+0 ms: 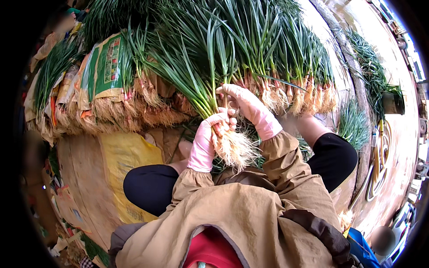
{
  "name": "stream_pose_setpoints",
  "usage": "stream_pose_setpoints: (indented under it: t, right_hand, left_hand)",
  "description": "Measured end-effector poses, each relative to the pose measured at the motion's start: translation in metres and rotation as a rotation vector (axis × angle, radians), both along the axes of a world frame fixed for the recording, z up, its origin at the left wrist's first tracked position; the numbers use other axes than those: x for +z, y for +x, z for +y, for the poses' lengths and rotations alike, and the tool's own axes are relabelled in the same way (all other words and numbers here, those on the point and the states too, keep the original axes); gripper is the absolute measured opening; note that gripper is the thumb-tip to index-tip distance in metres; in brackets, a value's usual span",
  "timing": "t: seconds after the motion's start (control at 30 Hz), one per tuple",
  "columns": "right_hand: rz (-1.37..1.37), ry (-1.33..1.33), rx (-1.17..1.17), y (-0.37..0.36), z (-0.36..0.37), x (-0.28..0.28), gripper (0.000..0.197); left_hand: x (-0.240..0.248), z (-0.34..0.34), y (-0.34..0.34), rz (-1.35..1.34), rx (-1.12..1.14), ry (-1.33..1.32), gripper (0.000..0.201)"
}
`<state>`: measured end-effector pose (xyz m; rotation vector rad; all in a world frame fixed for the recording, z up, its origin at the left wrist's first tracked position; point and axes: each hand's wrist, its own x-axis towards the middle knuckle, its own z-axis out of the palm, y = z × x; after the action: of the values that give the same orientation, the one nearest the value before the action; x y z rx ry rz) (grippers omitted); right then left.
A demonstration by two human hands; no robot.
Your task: The person sorts green onions by hand, picking individual stalks from a pile on the ground and grouping them into bunches.
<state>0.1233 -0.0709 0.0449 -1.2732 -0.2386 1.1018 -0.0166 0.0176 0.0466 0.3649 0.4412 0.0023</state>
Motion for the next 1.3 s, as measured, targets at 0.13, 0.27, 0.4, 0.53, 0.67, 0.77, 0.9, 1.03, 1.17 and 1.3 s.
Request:
stream_pose_setpoints:
  t: [0.13,0.27,0.4,0.53,0.67,0.77,0.9,1.03,1.17,1.3]
  right_hand:
    - [-0.283,-0.073,-0.026,-0.010,-0.004,0.006,0.035]
    - [0.154,0.181,-0.182,-0.006,0.004,0.014,0.033]
    - [-0.113,0.154,-0.362,-0.004,0.015,-0.013,0.029]
    - [-1.113,-0.363,-0.544,0.018,0.021,-0.033,0.034]
    - [-1.009,-0.581,-0.449,0.087,-0.015,-0.032,0.033]
    - [-1.553,-0.901,-0.321,0.053,-0.024,-0.031,0.027]
    - [-1.207,-0.717,-0.241,0.004,-0.008,0.032,0.031]
    - [-1.109,-0.627,-0.321,0.000,0.017,-0.002,0.035]
    - [-1.061,-0.524,-0.395,-0.004,0.022,-0.046,0.027]
    - [0.313,0.008,-0.622,0.042,0.025,-0.079,0.019]
  left_hand:
    - [0.004,0.000,0.000,-0.088,0.042,-0.142,0.020]
    - [-0.005,-0.004,0.000,-0.239,-0.045,-0.250,0.016]
    - [-0.002,-0.014,-0.002,-0.249,0.018,-0.340,0.012]
    - [-0.006,-0.020,-0.003,-0.255,0.065,-0.251,0.013]
    - [0.011,-0.016,-0.001,-0.212,0.017,-0.216,0.012]
    - [-0.001,0.006,-0.009,-0.017,-0.002,0.018,0.022]
    - [-0.009,-0.003,-0.005,0.243,0.015,0.196,0.014]
    - [-0.026,-0.029,0.001,0.393,0.100,0.373,0.014]
    - [-0.025,-0.030,-0.002,0.322,0.131,0.321,0.011]
    - [-0.004,-0.032,-0.002,0.065,0.003,0.054,0.006]
